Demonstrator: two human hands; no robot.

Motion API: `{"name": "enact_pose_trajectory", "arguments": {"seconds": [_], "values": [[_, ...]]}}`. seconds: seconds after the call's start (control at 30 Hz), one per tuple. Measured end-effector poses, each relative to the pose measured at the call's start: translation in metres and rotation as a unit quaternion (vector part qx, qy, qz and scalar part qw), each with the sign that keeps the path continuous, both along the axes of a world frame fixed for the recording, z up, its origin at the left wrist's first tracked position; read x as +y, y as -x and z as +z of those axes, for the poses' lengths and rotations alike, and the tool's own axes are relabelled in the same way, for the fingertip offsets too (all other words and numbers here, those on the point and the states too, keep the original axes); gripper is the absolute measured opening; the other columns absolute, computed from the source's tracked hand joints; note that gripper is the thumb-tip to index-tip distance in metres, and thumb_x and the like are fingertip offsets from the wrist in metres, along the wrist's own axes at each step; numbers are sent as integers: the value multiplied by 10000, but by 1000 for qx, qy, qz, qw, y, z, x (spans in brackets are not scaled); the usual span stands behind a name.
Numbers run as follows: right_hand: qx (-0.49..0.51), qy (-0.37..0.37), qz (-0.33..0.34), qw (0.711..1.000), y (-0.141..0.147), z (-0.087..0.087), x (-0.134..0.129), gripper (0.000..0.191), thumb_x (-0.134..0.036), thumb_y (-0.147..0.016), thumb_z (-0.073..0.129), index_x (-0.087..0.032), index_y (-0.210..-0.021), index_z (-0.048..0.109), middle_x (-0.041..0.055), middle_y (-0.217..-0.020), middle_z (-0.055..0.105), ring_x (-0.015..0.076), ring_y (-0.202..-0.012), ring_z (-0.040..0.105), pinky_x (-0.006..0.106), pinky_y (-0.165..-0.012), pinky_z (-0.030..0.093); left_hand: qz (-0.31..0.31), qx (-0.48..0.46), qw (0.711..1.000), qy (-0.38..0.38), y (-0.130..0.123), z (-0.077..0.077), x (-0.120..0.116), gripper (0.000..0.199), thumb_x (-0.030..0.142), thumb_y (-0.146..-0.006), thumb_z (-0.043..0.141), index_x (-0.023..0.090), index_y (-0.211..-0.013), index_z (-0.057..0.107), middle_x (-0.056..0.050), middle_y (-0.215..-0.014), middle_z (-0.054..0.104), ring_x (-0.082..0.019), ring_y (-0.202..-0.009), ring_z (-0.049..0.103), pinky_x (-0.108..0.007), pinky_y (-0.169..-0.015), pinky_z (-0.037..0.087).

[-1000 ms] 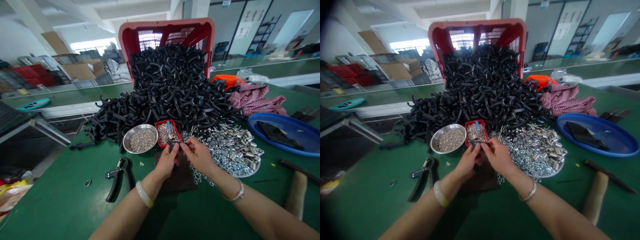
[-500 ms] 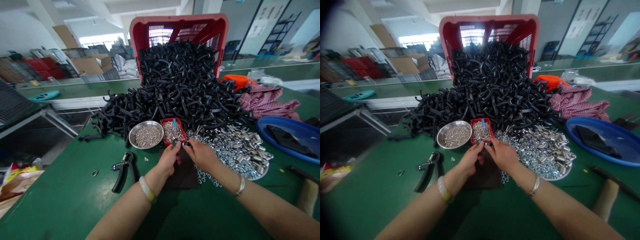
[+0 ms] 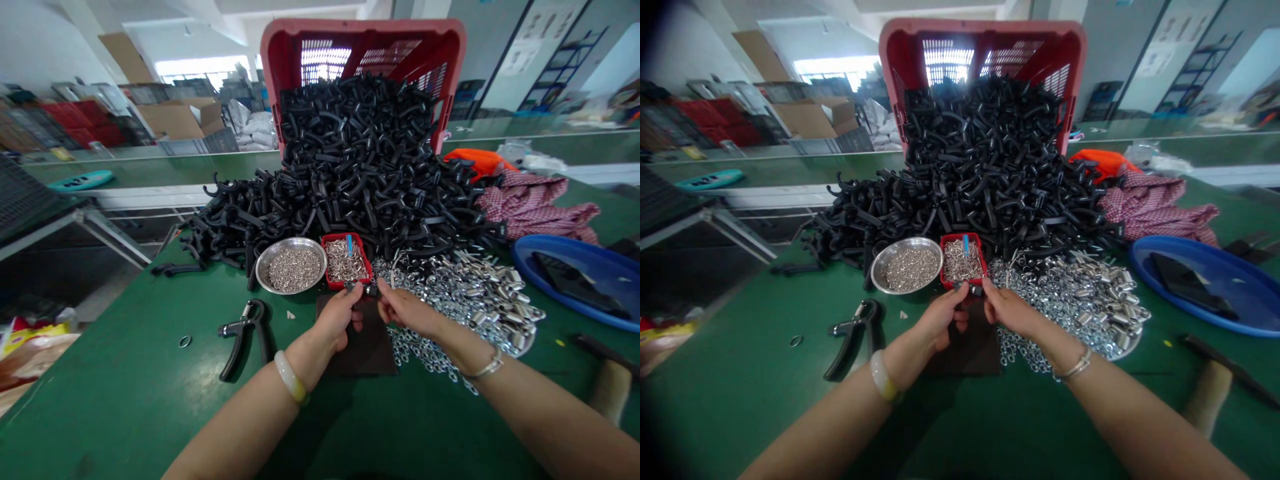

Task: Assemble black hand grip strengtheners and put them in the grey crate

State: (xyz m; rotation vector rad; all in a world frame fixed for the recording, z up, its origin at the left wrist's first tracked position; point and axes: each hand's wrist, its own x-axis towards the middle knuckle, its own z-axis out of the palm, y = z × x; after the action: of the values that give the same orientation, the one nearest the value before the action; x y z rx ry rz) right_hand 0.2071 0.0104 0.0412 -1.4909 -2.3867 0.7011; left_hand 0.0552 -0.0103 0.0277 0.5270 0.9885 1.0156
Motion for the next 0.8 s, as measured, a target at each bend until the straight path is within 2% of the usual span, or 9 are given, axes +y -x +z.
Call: {"name": "enact_pose_trajectory", "arguments": {"seconds": [0.1,0.23,0.37,0.5,0.6,0.63,0.7,0.77,0.8], "values": [[-22,-129,-31,991,0,1,-3,611,-592,-862,191,-166,-809,626,95,-815,636,206,-755,573,308,-656,402,-12,-6,1000,15,0,-1,0,371,463,-657,664,165,-781,479,63,-611,460,5,-348,300,-130,-329,203],[-41,-7,-18,999,3,2,-6,742,-508,-893,-2,-171,-649,612,76,-629,610,177,-617,575,289,-603,403,-18,-3,1000,25,1,-2,-1,356,443,-664,665,163,-786,484,46,-648,503,8,-344,297,-130,-323,200],[-37,-116,-50,991,5,-1,-11,595,-587,-861,203,-153,-905,608,126,-902,632,228,-825,572,318,-673,397,-29,-12,999,37,3,-3,-3,350,447,-672,658,163,-763,475,59,-605,468,6,-341,294,-124,-324,189],[-18,10,-19,1000,6,-4,-14,704,-500,-898,6,-166,-682,588,73,-612,598,161,-589,556,270,-559,389,-45,-1,998,44,4,-5,-5,355,457,-684,639,156,-787,480,43,-645,502,11,-337,283,-126,-324,179],[11,-66,-56,996,7,-6,-17,575,-570,-873,170,-170,-742,561,74,-692,601,162,-635,551,267,-565,386,-54,15,998,29,3,-7,-7,371,487,-684,620,164,-795,474,36,-657,518,3,-340,279,-138,-327,187],[34,-54,-70,996,8,-7,-18,563,-589,-861,190,-170,-731,543,71,-679,589,159,-615,540,266,-548,383,-59,42,997,11,3,-8,-7,382,502,-680,615,166,-796,477,34,-650,522,-5,-344,285,-146,-328,197],[91,91,-64,990,9,-11,-19,630,-610,-851,83,-182,-622,484,32,-525,506,132,-464,460,253,-455,351,-72,133,987,-54,3,-11,-6,408,515,-642,640,165,-797,500,29,-634,531,-27,-366,323,-165,-342,234],[131,254,-30,958,9,-13,-17,689,-608,-835,-34,-195,-534,427,-12,-406,393,107,-354,350,239,-383,308,-75,244,956,-145,5,-13,-4,416,481,-572,702,159,-783,543,14,-641,557,-60,-436,408,-182,-396,301],[133,272,-21,953,7,-13,-15,699,-606,-836,-37,-193,-521,430,-13,-398,388,104,-349,346,239,-383,315,-76,292,934,-191,8,-14,-3,406,453,-542,728,158,-768,565,6,-648,572,-82,-488,454,-193,-440,336]]}}
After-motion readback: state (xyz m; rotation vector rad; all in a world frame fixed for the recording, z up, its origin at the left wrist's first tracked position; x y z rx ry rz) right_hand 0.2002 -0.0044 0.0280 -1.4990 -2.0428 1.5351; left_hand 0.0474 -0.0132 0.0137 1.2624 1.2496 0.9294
